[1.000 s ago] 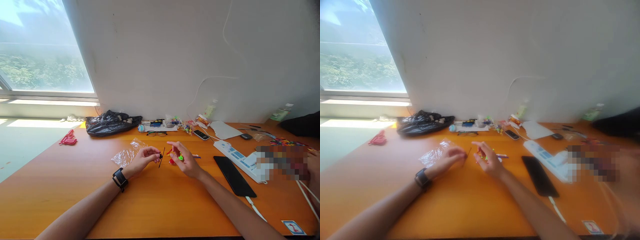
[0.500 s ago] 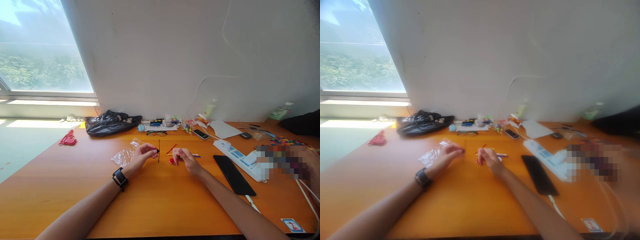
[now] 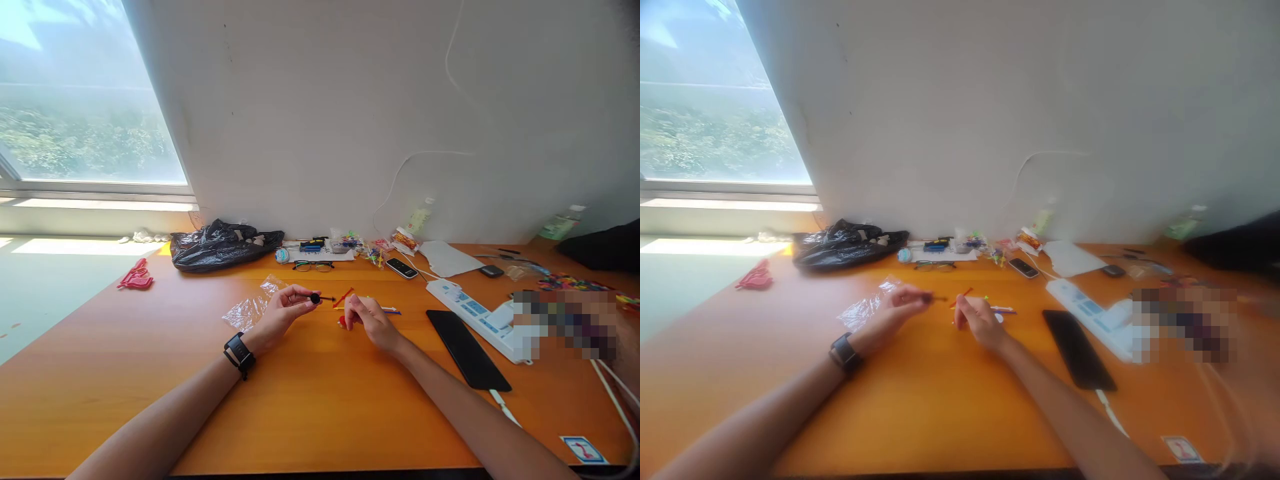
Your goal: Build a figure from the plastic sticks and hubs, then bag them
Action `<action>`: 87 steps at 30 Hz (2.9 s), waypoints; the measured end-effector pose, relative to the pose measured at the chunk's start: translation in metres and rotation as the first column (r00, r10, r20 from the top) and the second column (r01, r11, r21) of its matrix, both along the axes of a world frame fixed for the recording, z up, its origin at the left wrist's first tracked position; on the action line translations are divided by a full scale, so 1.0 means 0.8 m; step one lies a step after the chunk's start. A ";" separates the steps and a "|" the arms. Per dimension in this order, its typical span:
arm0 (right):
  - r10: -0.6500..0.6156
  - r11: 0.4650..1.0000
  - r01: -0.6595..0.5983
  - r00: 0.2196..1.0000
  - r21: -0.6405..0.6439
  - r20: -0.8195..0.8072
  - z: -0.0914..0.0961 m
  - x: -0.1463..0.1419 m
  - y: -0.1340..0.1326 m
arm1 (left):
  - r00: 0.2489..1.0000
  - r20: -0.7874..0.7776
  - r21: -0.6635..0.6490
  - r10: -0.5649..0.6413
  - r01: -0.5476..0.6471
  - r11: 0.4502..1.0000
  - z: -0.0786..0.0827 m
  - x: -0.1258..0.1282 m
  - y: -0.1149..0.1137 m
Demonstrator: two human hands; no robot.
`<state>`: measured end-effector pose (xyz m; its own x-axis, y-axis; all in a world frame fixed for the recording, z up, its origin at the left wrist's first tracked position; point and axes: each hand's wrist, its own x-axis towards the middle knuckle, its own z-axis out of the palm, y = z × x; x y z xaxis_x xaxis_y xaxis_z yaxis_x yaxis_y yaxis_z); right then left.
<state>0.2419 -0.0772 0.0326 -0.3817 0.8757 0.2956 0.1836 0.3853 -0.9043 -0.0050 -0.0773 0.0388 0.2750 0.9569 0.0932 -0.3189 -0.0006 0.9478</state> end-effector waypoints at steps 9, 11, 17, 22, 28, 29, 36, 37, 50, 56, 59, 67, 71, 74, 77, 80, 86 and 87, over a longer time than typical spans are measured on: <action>-0.045 0.999 0.045 0.999 -0.013 -0.019 -0.008 0.000 0.002 | 0.997 -0.002 0.016 -0.071 0.071 0.997 -0.005 -0.003 0.002; -0.046 0.999 0.047 0.999 0.001 -0.014 -0.008 0.000 0.002 | 0.996 -0.001 0.013 -0.087 0.087 0.996 -0.006 -0.003 0.003; -0.077 0.994 0.074 0.996 0.083 0.037 -0.001 -0.004 0.000 | 0.995 0.023 -0.033 -0.102 0.103 0.994 -0.009 -0.004 0.005; -0.193 0.981 0.193 0.981 0.006 -0.008 0.000 -0.004 0.008 | 0.997 0.023 -0.095 -0.071 0.073 0.993 -0.008 -0.006 0.006; -0.279 0.958 0.267 0.954 -0.107 -0.112 -0.006 0.005 0.022 | 0.996 0.088 -0.170 -0.029 0.043 0.985 -0.015 -0.005 0.012; -0.284 0.956 0.271 0.952 -0.114 -0.117 -0.008 0.006 0.023 | 0.993 0.112 -0.164 -0.024 0.043 0.986 -0.017 -0.006 0.014; -0.255 0.965 0.252 0.966 -0.070 -0.044 -0.013 0.005 0.024 | 0.991 0.130 -0.198 -0.026 0.052 0.979 -0.011 -0.008 0.018; -0.255 0.966 0.254 0.967 -0.042 -0.019 -0.012 0.004 0.022 | 0.998 0.059 -0.174 -0.009 0.019 0.985 -0.008 -0.008 0.015; -0.257 0.921 0.052 0.826 0.385 0.502 -0.006 -0.001 0.003 | 0.772 -0.635 0.312 0.012 0.242 0.919 -0.023 -0.008 0.008; -0.261 0.913 0.037 0.817 0.406 0.514 -0.004 -0.002 0.005 | 0.674 -0.689 0.548 0.267 0.243 0.800 -0.037 -0.008 0.012; -0.256 0.912 0.030 0.820 0.408 0.512 -0.003 -0.002 0.004 | 0.665 -0.625 0.678 0.408 0.204 0.706 -0.034 -0.009 0.013; -0.246 0.908 0.007 0.819 0.419 0.519 -0.005 0.000 0.005 | 0.671 -0.603 0.724 0.432 0.233 0.650 -0.009 -0.014 0.003; -0.222 0.909 -0.011 0.833 0.416 0.507 -0.002 -0.001 0.003 | 0.667 -0.623 0.716 0.409 0.274 0.642 -0.002 -0.013 -0.002; -0.177 0.910 -0.046 0.855 0.411 0.488 0.005 -0.004 -0.003 | 0.672 -0.606 0.726 0.426 0.247 0.642 0.001 -0.014 -0.004; -0.098 0.926 -0.102 0.864 0.363 0.494 0.010 -0.009 -0.009 | 0.679 -0.570 0.746 0.463 0.192 0.637 0.002 -0.015 -0.004; 0.002 0.950 -0.142 0.893 0.278 0.450 0.012 -0.012 -0.013 | 0.683 -0.542 0.756 0.490 0.142 0.638 0.001 -0.015 -0.003; -0.008 0.973 -0.054 0.962 0.223 0.273 0.009 -0.010 -0.008 | 0.686 -0.525 0.754 0.504 0.100 0.649 -0.003 -0.015 -0.002; -0.018 0.976 -0.039 0.967 0.216 0.256 0.007 -0.009 -0.006 | 0.685 -0.526 0.754 0.505 0.101 0.649 -0.003 -0.015 -0.002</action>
<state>0.2344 -0.0823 0.0384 -0.4783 0.7966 0.3697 0.3917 0.5703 -0.7221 -0.0174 -0.0792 0.0366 0.3521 0.7067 0.6137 0.4658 -0.7010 0.5400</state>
